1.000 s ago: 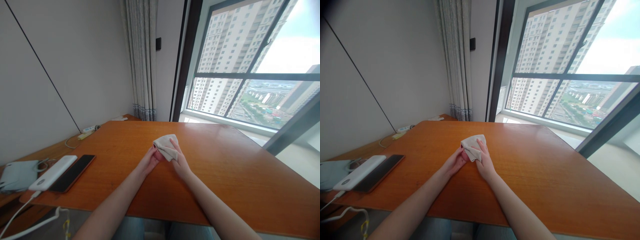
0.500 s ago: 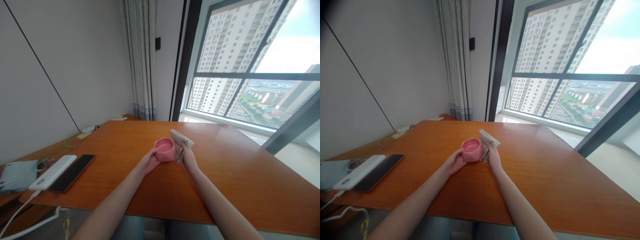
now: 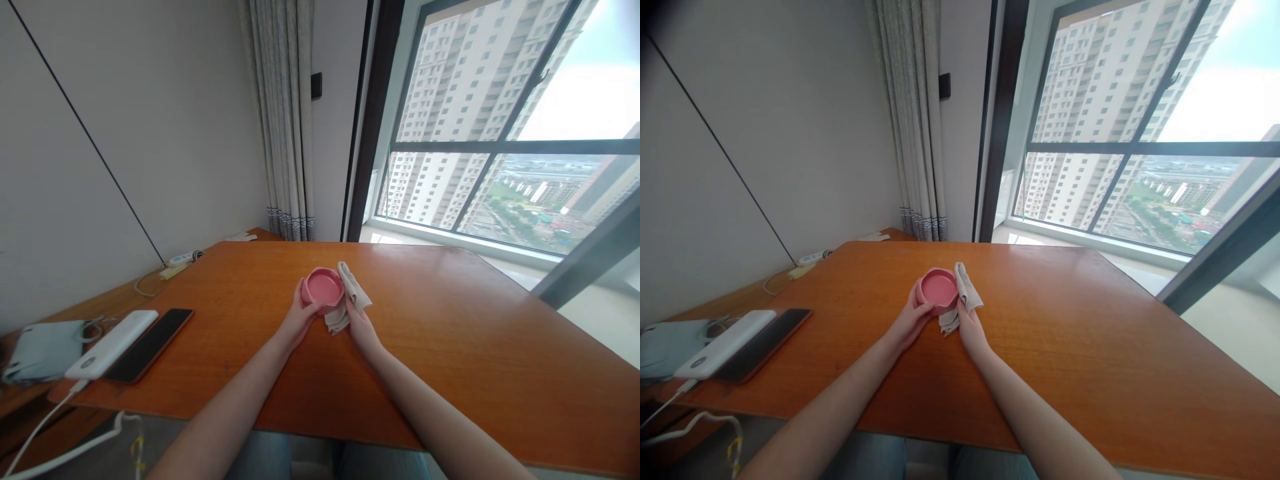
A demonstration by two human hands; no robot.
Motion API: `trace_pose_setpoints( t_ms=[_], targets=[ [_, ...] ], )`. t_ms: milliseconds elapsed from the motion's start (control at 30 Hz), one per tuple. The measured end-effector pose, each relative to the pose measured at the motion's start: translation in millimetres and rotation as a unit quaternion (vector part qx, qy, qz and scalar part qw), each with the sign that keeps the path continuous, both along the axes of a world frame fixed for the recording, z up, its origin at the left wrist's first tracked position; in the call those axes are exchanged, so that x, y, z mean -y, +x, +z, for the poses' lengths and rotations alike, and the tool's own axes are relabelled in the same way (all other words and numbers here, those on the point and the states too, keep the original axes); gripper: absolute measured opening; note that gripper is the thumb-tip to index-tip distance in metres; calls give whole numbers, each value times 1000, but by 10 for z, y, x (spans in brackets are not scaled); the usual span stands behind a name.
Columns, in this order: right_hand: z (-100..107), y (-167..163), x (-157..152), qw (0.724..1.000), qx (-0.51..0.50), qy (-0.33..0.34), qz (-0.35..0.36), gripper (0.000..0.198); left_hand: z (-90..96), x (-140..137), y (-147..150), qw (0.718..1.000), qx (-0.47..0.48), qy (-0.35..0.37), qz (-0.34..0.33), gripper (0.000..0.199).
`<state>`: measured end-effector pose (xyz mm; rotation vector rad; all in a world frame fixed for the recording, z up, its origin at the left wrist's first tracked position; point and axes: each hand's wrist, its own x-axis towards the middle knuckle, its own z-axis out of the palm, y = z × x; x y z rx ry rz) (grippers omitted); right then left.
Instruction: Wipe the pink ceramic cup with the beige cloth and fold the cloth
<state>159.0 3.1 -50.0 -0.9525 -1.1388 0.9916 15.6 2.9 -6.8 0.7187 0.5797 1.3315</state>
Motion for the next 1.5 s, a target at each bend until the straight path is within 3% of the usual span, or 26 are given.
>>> trace_pose_setpoints(
  t_ms=[100,200,300,433,567,667,833,1000,1067,1200,1300,1500],
  targets=[
    [45,50,-12,998,0,-38,-59,54,-4,43,28,998,7,3,-55,83],
    [150,167,-59,996,14,-18,-81,53,-20,25,24,994,-13,-26,-102,64],
    [243,304,-122,998,21,-15,-49,53,-24,-11,-5,984,-36,-36,-174,51],
    [283,389,-155,998,36,-40,24,48,-25,-14,-45,966,-71,-49,-242,51],
    [253,330,-120,992,78,-18,94,44,-62,3,-71,962,-148,-76,-219,49],
    [227,277,-101,994,66,-19,79,47,-88,-5,-60,970,-168,-77,-159,45],
    [215,203,-88,998,18,-46,31,59,-53,-52,-9,992,-73,-77,-74,44],
    [193,74,-51,999,8,-17,46,61,-42,-58,26,998,4,-53,-18,45],
    [188,78,-49,999,14,-16,27,61,-47,-33,48,998,12,-46,-43,45],
    [220,207,-65,998,10,-45,-37,59,-30,30,75,985,-1,-56,-166,43],
    [271,279,-55,998,19,-52,-37,50,-15,48,35,972,-28,-56,-227,49],
    [299,227,-11,997,20,-70,14,45,-85,6,-64,972,-133,-72,-182,47]
  ],
)
